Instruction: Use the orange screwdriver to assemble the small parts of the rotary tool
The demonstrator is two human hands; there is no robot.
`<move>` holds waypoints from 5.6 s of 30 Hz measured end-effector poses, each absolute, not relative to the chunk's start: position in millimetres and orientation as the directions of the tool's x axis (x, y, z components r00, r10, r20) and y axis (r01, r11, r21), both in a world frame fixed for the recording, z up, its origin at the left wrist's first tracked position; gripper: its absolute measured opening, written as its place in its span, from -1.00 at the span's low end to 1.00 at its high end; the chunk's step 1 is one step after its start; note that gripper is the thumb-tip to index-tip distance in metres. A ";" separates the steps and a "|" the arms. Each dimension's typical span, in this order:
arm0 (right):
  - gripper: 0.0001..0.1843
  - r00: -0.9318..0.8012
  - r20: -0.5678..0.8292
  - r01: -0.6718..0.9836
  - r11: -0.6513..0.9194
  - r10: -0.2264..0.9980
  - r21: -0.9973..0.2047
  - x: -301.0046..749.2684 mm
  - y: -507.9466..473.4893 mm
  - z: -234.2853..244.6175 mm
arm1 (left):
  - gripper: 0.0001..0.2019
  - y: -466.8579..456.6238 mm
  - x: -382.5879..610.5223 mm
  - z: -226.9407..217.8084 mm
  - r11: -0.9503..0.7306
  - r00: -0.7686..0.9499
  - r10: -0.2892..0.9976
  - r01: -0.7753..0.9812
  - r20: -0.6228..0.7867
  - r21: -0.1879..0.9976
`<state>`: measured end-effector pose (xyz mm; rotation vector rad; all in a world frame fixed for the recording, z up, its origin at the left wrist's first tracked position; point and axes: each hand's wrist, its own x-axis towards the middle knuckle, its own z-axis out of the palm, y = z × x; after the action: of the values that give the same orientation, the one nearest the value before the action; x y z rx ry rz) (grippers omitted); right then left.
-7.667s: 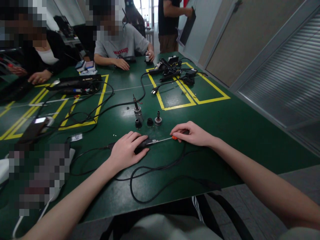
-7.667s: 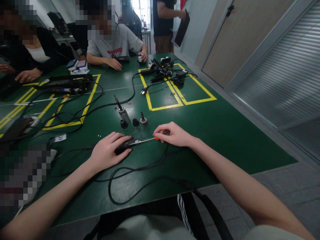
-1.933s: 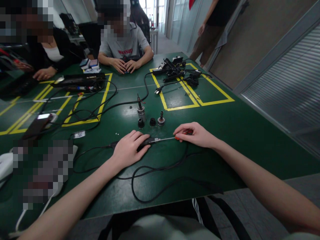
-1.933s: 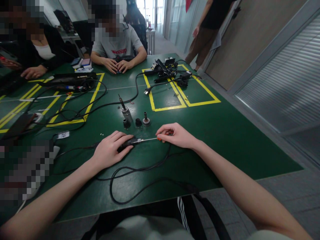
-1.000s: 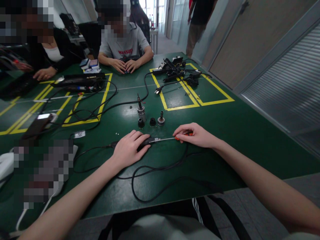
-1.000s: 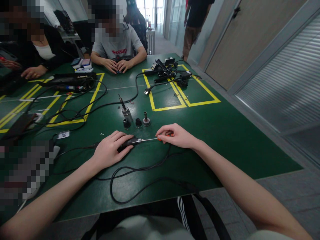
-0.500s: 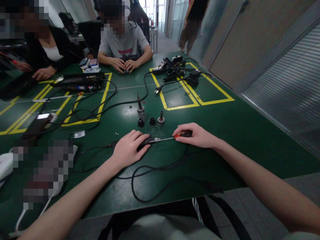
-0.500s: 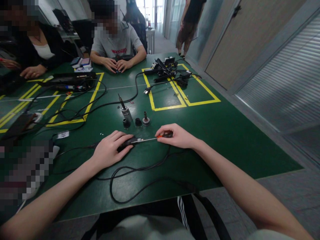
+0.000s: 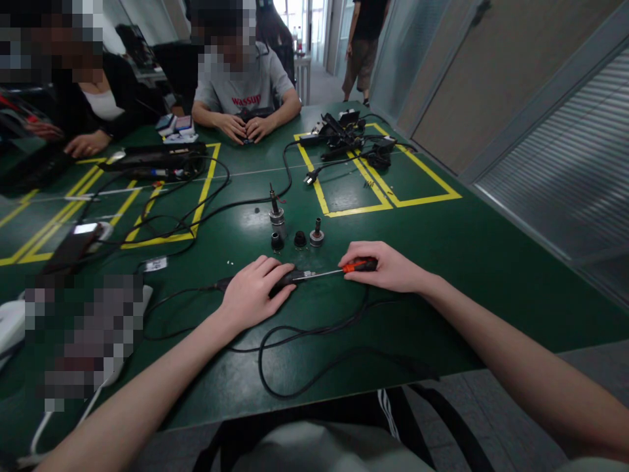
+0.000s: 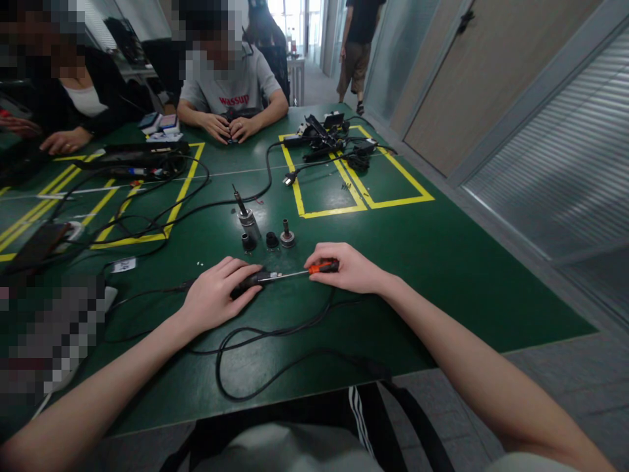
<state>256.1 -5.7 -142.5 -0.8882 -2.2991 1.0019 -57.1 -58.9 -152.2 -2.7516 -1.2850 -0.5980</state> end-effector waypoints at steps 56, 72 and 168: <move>-0.85 -0.714 0.395 0.259 0.742 0.579 -0.619 253.3 -10.7 -140.2 | -0.67 -58.4 -57.1 -154.0 -0.655 0.580 0.726 0.747 0.370 0.113; -0.72 -0.702 0.181 0.385 0.580 0.689 -0.718 255.7 -5.6 -144.0 | -0.67 -58.7 -57.5 -153.7 -0.649 0.576 0.732 0.751 0.363 0.117; -0.66 -0.575 0.108 0.362 0.370 0.811 -0.856 249.1 -12.2 -138.4 | -0.67 -58.9 -57.0 -151.5 -0.659 0.584 0.719 0.744 0.376 0.104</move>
<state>249.1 -12.2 -138.4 -1.0103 -2.1110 1.1268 -57.0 -58.9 -151.5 -2.7387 -1.2666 -0.6047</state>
